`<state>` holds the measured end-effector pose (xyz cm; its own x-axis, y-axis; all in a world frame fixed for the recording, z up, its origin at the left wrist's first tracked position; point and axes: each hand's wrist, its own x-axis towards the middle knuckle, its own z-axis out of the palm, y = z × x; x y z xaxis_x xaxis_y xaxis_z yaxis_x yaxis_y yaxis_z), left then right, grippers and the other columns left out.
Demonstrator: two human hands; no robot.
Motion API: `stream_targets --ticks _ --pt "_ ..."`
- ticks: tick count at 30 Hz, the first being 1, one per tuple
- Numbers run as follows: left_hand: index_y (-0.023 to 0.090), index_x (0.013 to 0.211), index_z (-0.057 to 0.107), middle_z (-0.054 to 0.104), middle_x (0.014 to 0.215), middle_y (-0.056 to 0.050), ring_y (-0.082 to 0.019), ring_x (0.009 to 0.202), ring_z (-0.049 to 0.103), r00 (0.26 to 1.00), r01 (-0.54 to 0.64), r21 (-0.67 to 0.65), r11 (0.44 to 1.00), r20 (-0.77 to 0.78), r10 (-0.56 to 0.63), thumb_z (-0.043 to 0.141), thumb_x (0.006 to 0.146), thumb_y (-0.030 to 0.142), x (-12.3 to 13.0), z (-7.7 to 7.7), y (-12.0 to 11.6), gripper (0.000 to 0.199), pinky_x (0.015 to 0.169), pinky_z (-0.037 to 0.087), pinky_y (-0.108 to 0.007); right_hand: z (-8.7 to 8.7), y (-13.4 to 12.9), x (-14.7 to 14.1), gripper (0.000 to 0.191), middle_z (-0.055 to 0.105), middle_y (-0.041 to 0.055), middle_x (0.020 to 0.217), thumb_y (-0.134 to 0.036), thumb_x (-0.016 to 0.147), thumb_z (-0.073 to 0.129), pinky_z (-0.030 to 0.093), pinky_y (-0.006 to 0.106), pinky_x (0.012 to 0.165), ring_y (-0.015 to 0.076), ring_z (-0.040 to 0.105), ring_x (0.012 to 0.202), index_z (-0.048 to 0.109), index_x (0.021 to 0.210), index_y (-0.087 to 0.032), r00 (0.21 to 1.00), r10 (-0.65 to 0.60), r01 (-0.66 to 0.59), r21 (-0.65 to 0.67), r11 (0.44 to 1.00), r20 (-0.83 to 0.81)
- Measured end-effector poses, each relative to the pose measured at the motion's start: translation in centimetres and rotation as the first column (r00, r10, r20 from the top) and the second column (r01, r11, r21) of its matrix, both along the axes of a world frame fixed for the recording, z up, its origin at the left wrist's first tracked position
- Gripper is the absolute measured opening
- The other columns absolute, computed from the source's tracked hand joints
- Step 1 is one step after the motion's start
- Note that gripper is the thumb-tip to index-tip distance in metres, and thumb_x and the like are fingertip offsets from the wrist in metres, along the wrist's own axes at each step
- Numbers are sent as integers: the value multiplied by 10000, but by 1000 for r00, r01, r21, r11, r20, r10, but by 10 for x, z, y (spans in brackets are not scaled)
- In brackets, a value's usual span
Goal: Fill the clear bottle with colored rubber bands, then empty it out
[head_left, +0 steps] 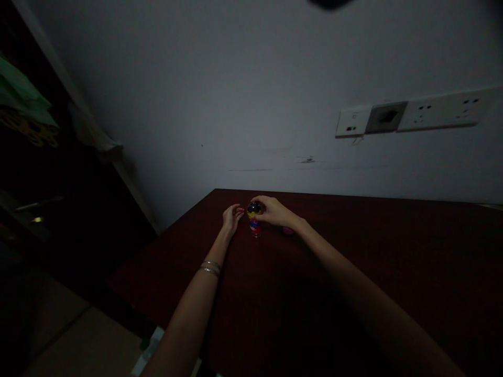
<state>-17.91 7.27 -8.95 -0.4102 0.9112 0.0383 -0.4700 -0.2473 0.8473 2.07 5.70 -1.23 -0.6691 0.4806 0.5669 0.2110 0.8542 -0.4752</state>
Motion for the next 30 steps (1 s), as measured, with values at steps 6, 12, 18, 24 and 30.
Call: stream_targets --ticks 6,12,18,24,30 --pt "127 710 597 563 551 -6 -119 590 565 999 -3 13 1000 -45 4 568 590 206 0 -1 0 146 654 433 -261 0 0 1 417 609 80 969 -254 679 643 429 268 708 142 553 783 550 1066 -131 1000 -17 17 21 1000 -9" --pt "129 704 610 564 556 -3 -119 596 559 996 -11 41 999 -87 14 591 573 209 1 -3 0 155 665 436 -277 0 2 4 407 612 78 967 -246 673 642 429 266 702 145 555 785 558 1055 -135 1000 -20 20 23 1000 -4" --pt "128 699 610 556 546 -2 -117 583 549 994 -17 33 999 -104 20 568 571 179 0 -5 2 145 641 433 -271 2 0 4 384 615 72 935 -249 667 646 429 264 683 141 551 756 574 1026 -134 1000 -27 27 -2 1000 -6" --pt "130 715 611 559 548 -3 -119 594 555 993 -20 29 999 -118 24 560 562 168 0 -6 2 166 636 432 -263 19 -3 14 411 605 56 901 -277 682 640 428 268 669 137 533 738 553 1060 -140 990 -70 63 -55 996 -122" --pt "134 717 609 563 549 -1 -118 592 551 989 -20 26 999 -148 23 554 547 172 -1 -7 2 183 637 431 -264 27 -6 18 419 604 51 889 -275 678 638 432 279 665 140 526 725 551 1069 -151 984 -93 78 -102 992 -150"
